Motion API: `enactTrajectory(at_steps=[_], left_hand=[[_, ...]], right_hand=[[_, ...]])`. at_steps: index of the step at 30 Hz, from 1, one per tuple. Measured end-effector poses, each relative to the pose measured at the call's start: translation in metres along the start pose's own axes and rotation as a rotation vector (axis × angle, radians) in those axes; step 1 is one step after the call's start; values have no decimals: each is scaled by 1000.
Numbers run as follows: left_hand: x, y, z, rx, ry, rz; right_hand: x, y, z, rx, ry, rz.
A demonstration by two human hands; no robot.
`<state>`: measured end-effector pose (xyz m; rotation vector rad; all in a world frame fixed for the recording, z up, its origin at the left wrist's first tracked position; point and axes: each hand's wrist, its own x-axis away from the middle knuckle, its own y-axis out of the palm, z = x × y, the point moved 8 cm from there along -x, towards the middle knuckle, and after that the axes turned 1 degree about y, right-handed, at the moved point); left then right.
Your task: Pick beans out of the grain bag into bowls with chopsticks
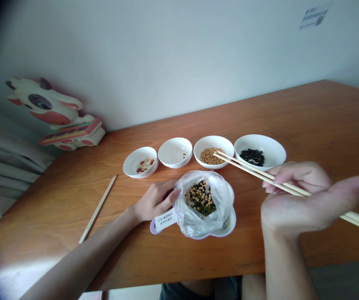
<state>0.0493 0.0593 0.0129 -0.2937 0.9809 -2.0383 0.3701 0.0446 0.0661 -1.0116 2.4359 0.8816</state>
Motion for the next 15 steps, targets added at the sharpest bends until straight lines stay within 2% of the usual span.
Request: enactTrajectory(at_steps=[6,15], left_hand=[[0,0,0,-10,-5,5],[-1,1,-1,-4,-16,-7]], right_hand=[[0,2,2,7,16,-4],[5,6,0,120,58,66]])
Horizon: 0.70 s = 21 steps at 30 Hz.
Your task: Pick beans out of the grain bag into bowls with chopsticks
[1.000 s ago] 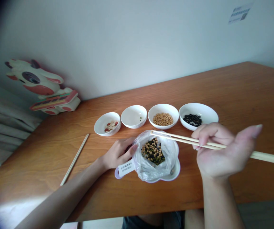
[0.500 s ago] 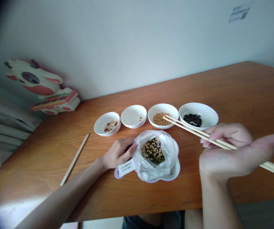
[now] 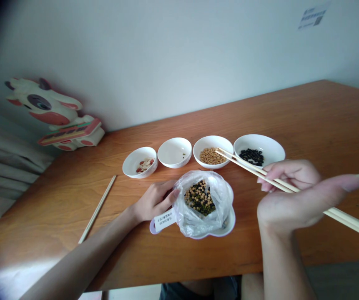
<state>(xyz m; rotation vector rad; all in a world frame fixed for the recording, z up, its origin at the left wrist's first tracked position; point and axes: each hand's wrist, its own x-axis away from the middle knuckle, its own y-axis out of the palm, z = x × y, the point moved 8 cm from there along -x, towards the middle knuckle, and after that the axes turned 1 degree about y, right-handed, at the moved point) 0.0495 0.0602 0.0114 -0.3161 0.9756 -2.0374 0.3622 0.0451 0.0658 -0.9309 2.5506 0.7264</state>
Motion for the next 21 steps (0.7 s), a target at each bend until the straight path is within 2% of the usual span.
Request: enactTrajectory(at_steps=[8,21], left_hand=[[0,0,0,-5,10,5],[0,0,-1,-9,9,6]], right_hand=[[15,12,-21,145,-1,-38],[13,13,-13,120,43,-97]])
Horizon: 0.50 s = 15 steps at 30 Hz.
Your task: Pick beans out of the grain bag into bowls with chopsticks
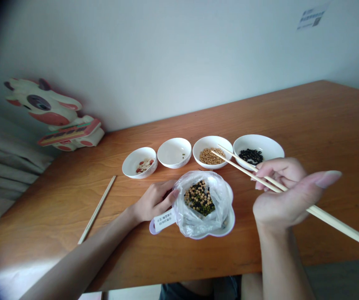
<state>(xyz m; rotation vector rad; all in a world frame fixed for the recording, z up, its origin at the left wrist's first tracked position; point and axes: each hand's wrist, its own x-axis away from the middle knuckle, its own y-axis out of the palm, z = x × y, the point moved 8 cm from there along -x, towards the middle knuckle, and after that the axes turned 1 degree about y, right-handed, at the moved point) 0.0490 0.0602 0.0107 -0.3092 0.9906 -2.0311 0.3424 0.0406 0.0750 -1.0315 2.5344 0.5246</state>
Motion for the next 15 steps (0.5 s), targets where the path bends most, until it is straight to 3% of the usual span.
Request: enactTrajectory(at_steps=[9,15], left_hand=[[-1,-1,1,0,-13,-8],[0,-1,1,-13,-7,7]], right_hand=[[-6,-4,8,-92,12,-40],[-7,3,6,-166,99,-126]])
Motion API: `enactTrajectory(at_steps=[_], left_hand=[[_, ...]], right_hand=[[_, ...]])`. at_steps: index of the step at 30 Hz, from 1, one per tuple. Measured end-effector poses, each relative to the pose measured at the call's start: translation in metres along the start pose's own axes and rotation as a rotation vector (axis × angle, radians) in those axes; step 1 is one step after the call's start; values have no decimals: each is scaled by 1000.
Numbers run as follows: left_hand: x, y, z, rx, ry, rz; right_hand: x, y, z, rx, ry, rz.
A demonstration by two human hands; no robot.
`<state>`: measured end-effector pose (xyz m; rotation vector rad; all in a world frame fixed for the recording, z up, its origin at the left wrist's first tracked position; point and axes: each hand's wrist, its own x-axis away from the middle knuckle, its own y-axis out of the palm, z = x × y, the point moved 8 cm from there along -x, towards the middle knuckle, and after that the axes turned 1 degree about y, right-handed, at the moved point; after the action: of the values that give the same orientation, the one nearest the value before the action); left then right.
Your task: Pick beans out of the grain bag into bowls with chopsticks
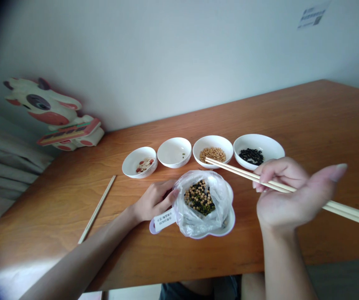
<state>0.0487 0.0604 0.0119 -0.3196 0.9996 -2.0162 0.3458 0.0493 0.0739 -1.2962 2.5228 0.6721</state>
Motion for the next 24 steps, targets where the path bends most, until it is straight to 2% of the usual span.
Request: enactTrajectory(at_steps=[3,7,11,14,24], left_hand=[[0,0,0,4,-3,-2],[0,0,1,7,-6,-5],[-1,0,1,-3,-2,-4],[-1,0,1,-3,1,-5],[-1,1,1,12,-4,-17]], right_hand=[[-1,5,-2,-41,44,-63],[2,20,0,-10,97,-274],[15,37,9,120,142,-500],[25,47,14,171,152,-608],[41,54,24,184,214,-668]])
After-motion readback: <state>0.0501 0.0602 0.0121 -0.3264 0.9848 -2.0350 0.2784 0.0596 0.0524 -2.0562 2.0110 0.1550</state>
